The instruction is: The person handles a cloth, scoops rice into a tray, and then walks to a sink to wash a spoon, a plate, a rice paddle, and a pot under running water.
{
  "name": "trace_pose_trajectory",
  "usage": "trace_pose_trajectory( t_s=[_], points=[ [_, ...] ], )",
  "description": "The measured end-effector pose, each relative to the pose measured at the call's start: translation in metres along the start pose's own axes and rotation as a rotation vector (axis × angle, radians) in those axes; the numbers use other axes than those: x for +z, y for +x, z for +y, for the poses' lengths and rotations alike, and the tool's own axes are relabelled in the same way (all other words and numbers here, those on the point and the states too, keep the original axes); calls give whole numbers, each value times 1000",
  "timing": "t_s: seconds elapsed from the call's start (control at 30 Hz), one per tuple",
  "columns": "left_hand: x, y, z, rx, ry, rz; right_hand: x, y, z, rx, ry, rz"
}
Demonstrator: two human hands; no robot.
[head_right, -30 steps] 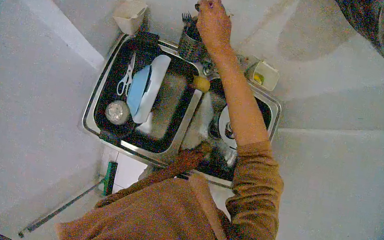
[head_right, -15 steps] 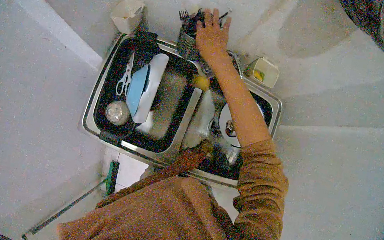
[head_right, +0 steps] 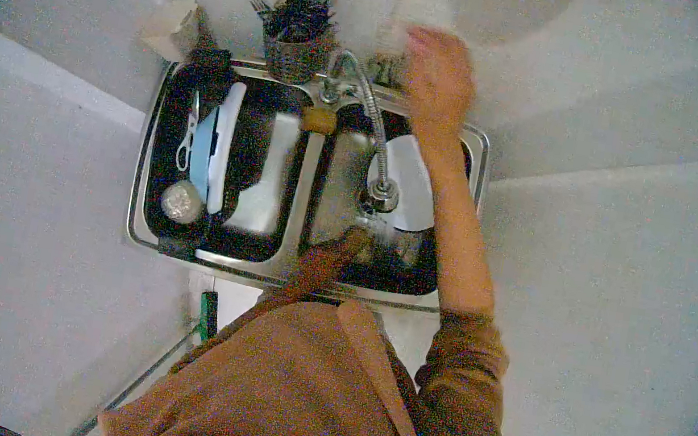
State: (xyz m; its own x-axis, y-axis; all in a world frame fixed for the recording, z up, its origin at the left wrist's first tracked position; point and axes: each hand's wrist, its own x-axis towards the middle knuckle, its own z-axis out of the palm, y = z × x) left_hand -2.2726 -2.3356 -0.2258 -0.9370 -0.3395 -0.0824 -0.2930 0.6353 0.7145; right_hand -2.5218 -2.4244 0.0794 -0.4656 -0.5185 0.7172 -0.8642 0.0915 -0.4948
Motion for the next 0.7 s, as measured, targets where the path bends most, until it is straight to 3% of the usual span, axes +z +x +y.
trace_pose_trajectory(
  t_s=[0.03, 0.1, 0.13, 0.23, 0.33, 0.43, 0.5, 0.57, 0.63, 0.67, 0.7],
  points=[
    [2, 1, -1, -37, -12, 3, -20, -23, 24, 101, -91, 66],
    [-10, 4, 9, -158, 15, -40, -47, -87, 65, 546, -127, 113],
    [-18, 6, 16, -240, 54, -86, -54, -132, 97, 779, -146, 28],
    [12, 13, -15, -58, -197, 168, -64, -268, 174, 658, -399, -263],
    [88, 37, -65, -281, -1254, 207, -58, -306, 187, 623, -465, -292],
    [49, 67, -35, -343, -1081, 194, -48, -310, 184, 615, -583, -224],
    [36, 83, -17, -334, -1253, 280, -47, -306, 183, 531, -604, -115],
    [14, 94, 8, -351, -1207, 306, -44, -307, 187, 588, -636, -161],
    [-4, 99, 28, -395, -971, 257, -33, -322, 200, 709, -622, -143],
    [-6, 102, 32, -416, -864, 232, -33, -324, 204, 570, -561, -222],
    [-4, 106, 28, -436, -782, 212, -31, -327, 205, 646, -555, -199]
  ],
)
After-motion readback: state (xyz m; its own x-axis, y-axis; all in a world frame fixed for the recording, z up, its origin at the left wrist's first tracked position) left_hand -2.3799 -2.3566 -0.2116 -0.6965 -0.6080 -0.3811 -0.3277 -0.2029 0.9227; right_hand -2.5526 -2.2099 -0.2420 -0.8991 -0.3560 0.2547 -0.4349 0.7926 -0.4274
